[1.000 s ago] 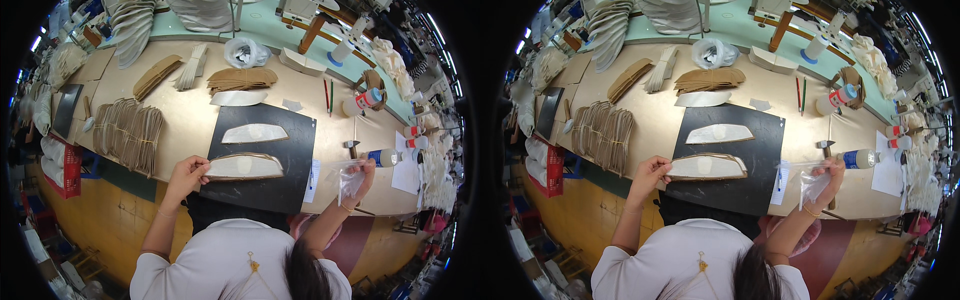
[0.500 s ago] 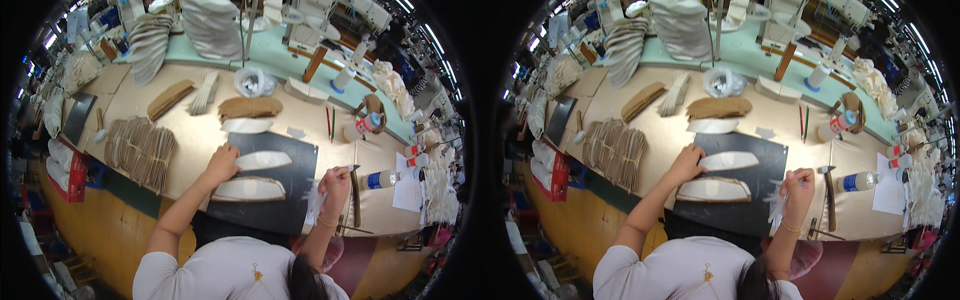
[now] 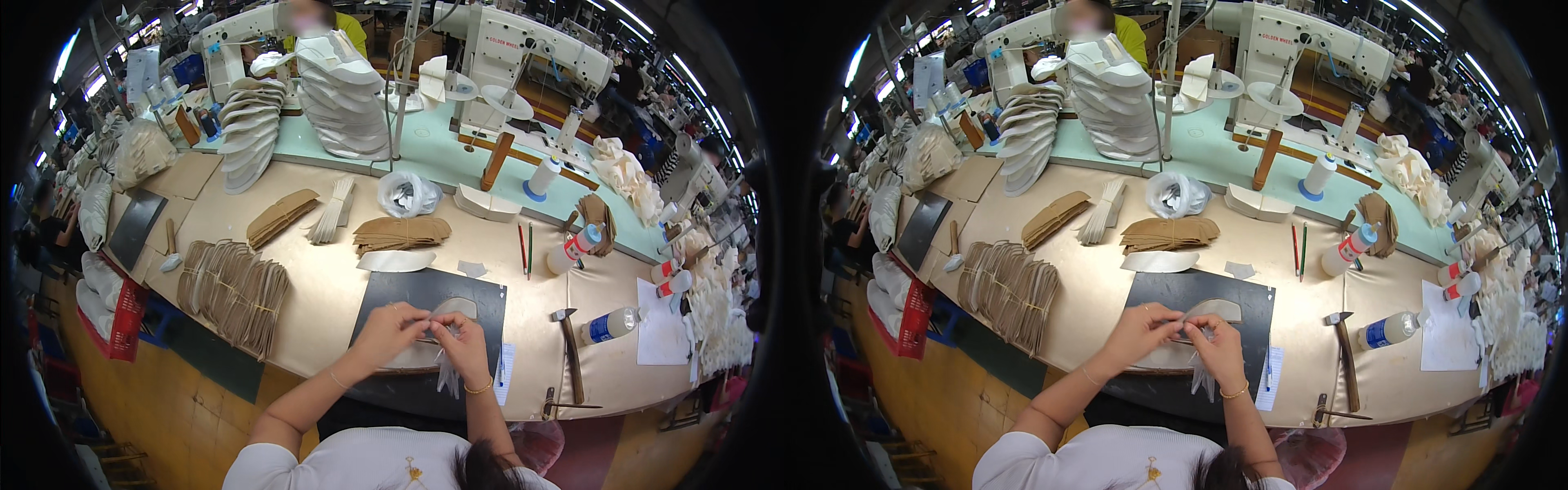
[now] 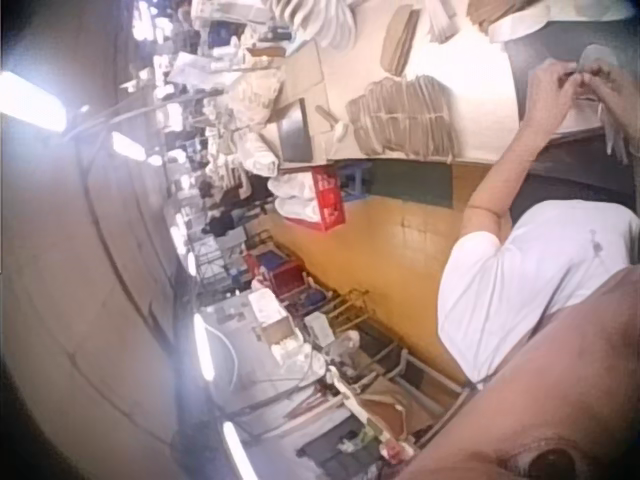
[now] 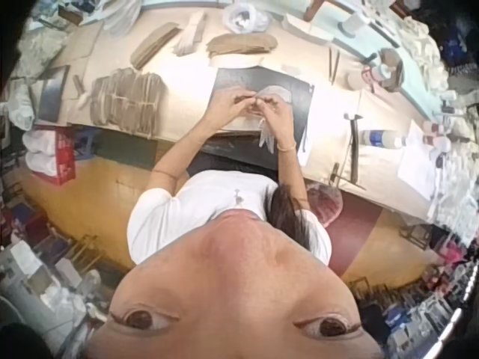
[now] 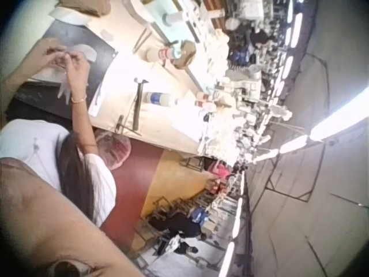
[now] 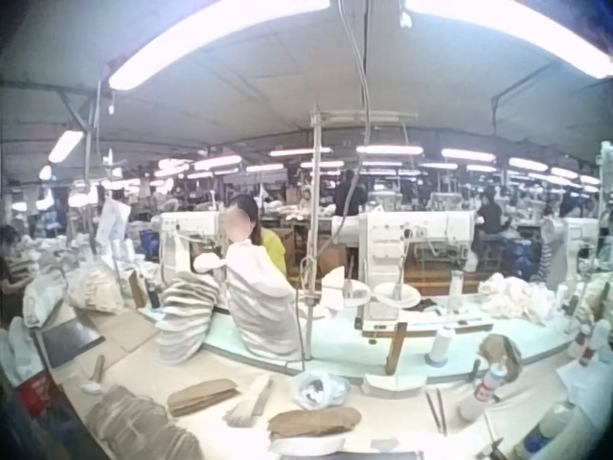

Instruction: The person assembles shoe parts by inserting small white foam pieces into curved cardboard inserts and stacking them on the table. The person also handles small white circular foam pieces, placing them on a black mat.

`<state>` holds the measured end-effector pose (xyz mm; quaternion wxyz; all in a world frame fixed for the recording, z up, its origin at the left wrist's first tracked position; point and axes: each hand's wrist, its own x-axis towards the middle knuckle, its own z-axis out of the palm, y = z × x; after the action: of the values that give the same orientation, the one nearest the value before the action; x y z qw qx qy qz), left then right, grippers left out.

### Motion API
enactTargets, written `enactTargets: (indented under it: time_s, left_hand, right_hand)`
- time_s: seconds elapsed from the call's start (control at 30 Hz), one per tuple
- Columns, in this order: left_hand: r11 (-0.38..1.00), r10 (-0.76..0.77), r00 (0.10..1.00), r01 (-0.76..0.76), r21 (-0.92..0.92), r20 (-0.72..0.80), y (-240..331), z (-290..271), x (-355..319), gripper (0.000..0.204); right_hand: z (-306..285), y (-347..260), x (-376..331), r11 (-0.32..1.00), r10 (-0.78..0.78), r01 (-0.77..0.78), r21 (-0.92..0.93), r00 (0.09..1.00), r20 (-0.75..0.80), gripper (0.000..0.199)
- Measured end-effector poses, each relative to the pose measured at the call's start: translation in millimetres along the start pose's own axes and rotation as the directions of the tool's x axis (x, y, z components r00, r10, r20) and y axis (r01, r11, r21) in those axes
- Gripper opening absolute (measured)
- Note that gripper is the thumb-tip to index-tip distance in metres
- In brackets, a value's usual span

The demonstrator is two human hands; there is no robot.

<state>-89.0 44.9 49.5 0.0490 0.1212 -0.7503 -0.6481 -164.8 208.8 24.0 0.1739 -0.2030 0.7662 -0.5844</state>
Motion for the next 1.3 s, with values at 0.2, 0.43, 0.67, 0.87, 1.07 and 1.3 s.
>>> enactTargets:
  time_s: [0.2,0.43,0.67,0.87,1.07,1.3]
  left_hand:
    - [0.865,0.335,0.942,-0.312,0.392,0.012,-2.9,24.2,-12.0,0.027]
    - [0.862,0.357,0.933,-0.346,0.371,0.041,-10.8,28.0,-12.0,0.028]
    - [0.986,0.084,0.986,-0.103,0.134,0.141,0.7,10.8,-11.3,0.032]
    - [0.984,-0.035,0.982,0.065,-0.163,0.185,-1.4,6.4,-6.8,0.029]
    - [0.865,-0.139,0.95,0.254,-0.432,0.28,-9.9,5.2,-0.5,0.023]
    - [0.948,-0.056,0.97,0.125,-0.293,0.235,-2.5,22.8,-5.8,0.024]
  right_hand:
    - [-6.1,4.7,-2.2,0.996,0.066,-0.067,-0.062,0.998,-0.015,0.019]
    - [-9.9,7.5,-8.9,0.997,0.075,-0.075,-0.001,0.997,0.01,0.018]
    - [-10.4,3.1,-9.5,0.957,0.093,-0.122,0.261,0.988,0.123,0.013]
    - [-10.3,-8.1,-14.1,0.91,0.061,-0.143,0.39,0.975,0.216,0.008]
    - [-23.5,0.2,-16.8,0.885,0.077,-0.173,0.432,0.97,0.23,0.014]
    - [-24.0,-5.0,-19.5,0.937,0.118,-0.164,0.309,0.98,0.161,0.021]
